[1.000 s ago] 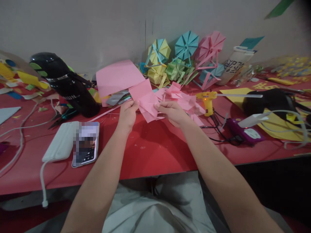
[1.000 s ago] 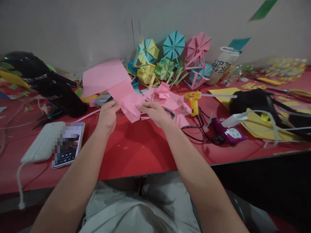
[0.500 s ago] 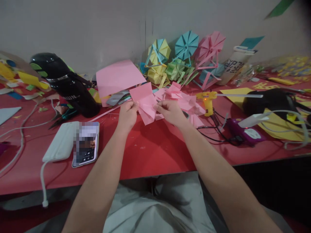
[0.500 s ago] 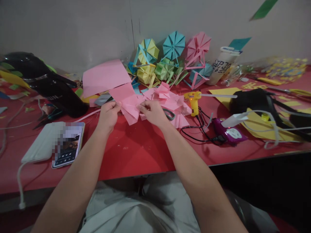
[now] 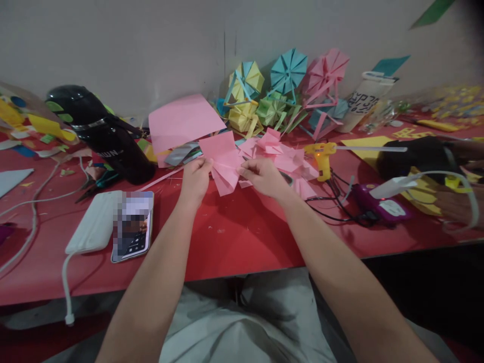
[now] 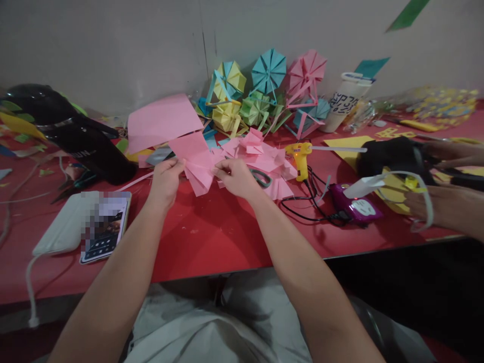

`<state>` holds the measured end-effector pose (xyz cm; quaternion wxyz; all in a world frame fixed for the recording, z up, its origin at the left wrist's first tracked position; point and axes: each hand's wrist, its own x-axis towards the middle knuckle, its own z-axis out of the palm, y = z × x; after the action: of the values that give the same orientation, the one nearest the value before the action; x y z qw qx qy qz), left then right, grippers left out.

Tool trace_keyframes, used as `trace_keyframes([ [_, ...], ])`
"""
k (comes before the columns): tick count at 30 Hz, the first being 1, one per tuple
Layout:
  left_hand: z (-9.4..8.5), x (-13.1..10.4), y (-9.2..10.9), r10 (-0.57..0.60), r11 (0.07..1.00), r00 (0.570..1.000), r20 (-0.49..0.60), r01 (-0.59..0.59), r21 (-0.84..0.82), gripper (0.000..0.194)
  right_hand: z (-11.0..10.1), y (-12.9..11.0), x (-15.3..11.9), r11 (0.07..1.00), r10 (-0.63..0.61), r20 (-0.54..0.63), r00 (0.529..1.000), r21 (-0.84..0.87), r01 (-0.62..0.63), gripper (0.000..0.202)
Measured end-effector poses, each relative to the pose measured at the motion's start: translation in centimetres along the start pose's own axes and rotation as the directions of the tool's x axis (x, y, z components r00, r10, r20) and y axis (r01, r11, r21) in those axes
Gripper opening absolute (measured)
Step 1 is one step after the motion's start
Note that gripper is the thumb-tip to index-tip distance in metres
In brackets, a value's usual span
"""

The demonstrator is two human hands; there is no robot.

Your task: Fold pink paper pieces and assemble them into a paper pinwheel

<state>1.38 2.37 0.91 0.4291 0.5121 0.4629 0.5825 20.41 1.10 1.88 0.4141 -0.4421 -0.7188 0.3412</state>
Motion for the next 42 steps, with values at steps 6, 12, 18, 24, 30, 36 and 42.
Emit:
trace_keyframes([
  [6,1.2,-1.0,0.7,0.015,0.995,1.000,0.023,-0.013,-0.101,0.029,0.8,0.1,-0.1,0.994,0.064,-0.036,0.997,0.087,-0.060,0.030],
  [12,1.5,-1.3,0.6,0.040,0.997,0.999,0.005,-0.040,-0.059,0.035,1.1,0.0,-0.1,0.989,0.064,-0.032,0.997,0.133,-0.059,0.027],
  [18,1.2,-0.8,0.9,0.008,0.984,1.000,-0.004,-0.009,-0.176,0.025,0.9,0.1,0.1,0.993,0.048,-0.033,0.998,0.113,-0.044,0.027],
  [24,1.2,-0.7,0.7,-0.001,0.983,0.999,0.034,0.007,-0.182,0.019,0.8,0.3,0.1,0.976,0.072,-0.044,0.996,0.207,-0.062,0.030],
  [30,0.9,-0.6,0.5,0.139,0.977,0.987,0.080,-0.123,-0.173,0.015,0.6,-0.3,-0.2,0.970,0.089,-0.080,0.993,0.234,-0.068,0.033],
  [36,0.4,-0.7,1.3,0.228,0.968,0.953,0.199,-0.200,-0.151,0.017,0.8,0.2,0.1,0.893,0.155,-0.028,0.988,0.431,-0.127,0.023],
  [42,0.3,-1.1,1.6,0.072,0.989,0.970,0.233,-0.038,-0.144,0.012,0.7,0.4,0.6,0.733,0.280,-0.119,0.953,0.667,-0.132,0.032],
])
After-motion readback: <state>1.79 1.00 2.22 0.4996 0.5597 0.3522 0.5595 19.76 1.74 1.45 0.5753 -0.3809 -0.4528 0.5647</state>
